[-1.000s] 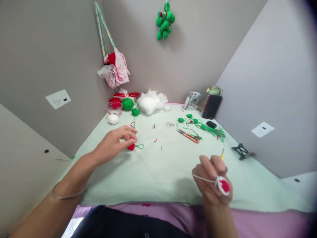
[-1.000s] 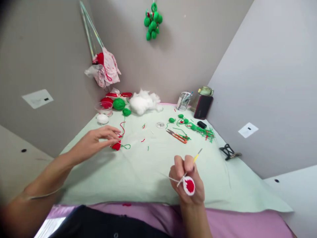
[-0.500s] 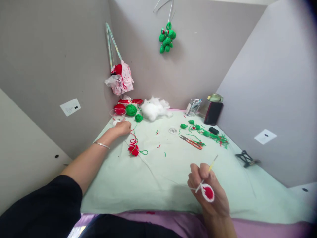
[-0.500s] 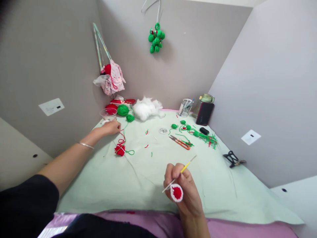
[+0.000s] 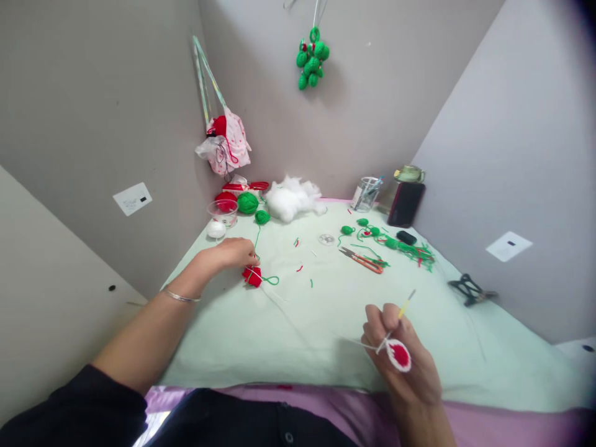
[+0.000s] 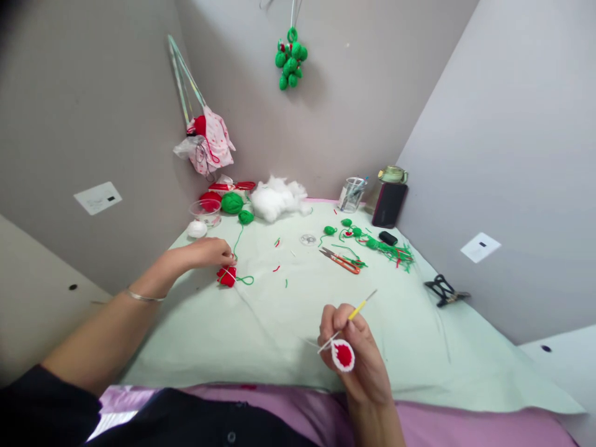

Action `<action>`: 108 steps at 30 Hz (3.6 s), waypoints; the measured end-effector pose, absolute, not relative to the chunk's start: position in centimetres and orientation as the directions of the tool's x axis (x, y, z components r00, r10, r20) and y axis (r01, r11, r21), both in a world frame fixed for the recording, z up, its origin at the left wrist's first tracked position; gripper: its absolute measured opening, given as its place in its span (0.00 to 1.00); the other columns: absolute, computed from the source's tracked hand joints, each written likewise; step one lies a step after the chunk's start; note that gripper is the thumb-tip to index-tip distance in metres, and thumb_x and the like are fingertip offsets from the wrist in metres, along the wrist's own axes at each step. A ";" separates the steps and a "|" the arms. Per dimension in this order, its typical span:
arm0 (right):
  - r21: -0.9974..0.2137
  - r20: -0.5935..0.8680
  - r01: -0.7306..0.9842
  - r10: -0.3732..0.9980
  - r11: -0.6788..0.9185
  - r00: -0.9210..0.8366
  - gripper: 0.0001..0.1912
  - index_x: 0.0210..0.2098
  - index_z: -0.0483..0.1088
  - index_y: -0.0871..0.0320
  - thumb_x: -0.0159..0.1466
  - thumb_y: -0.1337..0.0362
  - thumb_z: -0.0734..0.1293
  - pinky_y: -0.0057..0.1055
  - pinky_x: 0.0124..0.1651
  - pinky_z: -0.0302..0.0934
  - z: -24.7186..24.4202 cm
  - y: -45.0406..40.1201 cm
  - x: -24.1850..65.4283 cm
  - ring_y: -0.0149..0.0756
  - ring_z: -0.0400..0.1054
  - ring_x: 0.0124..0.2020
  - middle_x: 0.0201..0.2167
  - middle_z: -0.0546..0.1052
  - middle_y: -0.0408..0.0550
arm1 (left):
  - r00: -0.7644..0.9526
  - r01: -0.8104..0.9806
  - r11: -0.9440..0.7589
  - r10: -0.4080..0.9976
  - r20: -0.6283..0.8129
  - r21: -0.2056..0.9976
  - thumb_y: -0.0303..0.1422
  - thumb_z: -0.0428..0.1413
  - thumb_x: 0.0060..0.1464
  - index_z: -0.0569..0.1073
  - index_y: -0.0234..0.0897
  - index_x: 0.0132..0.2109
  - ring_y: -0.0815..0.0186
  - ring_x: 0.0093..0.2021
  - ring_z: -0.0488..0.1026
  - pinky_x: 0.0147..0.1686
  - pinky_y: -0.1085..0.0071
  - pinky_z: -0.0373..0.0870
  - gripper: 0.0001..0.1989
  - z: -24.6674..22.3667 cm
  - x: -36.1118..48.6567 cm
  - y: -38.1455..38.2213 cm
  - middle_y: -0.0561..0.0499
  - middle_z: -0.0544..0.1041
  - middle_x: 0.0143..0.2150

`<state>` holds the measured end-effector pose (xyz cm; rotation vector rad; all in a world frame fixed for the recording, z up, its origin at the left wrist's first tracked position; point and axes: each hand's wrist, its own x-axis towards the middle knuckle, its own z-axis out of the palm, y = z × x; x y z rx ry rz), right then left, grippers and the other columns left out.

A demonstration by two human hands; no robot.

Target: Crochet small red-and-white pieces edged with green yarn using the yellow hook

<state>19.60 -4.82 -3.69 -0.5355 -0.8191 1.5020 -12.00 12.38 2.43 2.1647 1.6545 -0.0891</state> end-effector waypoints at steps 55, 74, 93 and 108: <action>-0.782 -0.079 -0.616 0.995 -0.097 -0.057 0.19 0.42 0.80 0.59 0.57 0.54 0.79 0.18 0.16 0.57 -3.3 -3.4 18.2 0.20 0.58 0.16 0.25 0.74 0.41 | 0.417 0.354 -0.188 0.909 0.025 0.916 0.42 0.58 0.64 0.78 0.34 0.41 0.60 0.43 0.77 0.48 0.62 0.75 0.14 0.3 -2.6 11.9 0.48 0.80 0.40; -0.876 -0.028 -0.477 0.995 -0.072 -0.100 0.16 0.31 0.76 0.60 0.57 0.54 0.78 0.24 0.17 0.63 -1.9 -2.6 15.9 0.26 0.63 0.17 0.22 0.77 0.42 | 0.180 -0.092 -0.191 0.962 0.205 0.977 0.39 0.64 0.58 0.77 0.43 0.38 0.58 0.49 0.73 0.50 0.61 0.73 0.06 -0.4 -0.5 1.4 0.49 0.75 0.44; -0.904 0.006 -0.427 0.996 -0.032 -0.087 0.14 0.31 0.77 0.58 0.59 0.54 0.77 0.25 0.20 0.60 -1.6 -4.4 16.8 0.27 0.64 0.17 0.22 0.78 0.42 | 0.271 -0.001 -0.489 0.840 0.470 0.873 0.35 0.62 0.61 0.86 0.51 0.38 0.50 0.74 0.61 0.76 0.48 0.42 0.07 -0.6 0.5 -0.7 0.48 0.82 0.57; -0.890 0.319 -0.263 0.921 0.372 0.224 0.08 0.35 0.82 0.52 0.64 0.55 0.75 0.32 0.38 0.70 -2.3 -5.0 16.2 0.35 0.74 0.33 0.31 0.81 0.46 | 0.195 -0.354 0.088 0.981 -0.018 0.931 0.36 0.71 0.49 0.86 0.47 0.39 0.65 0.37 0.74 0.46 0.66 0.73 0.08 -0.9 1.0 -0.4 0.54 0.80 0.35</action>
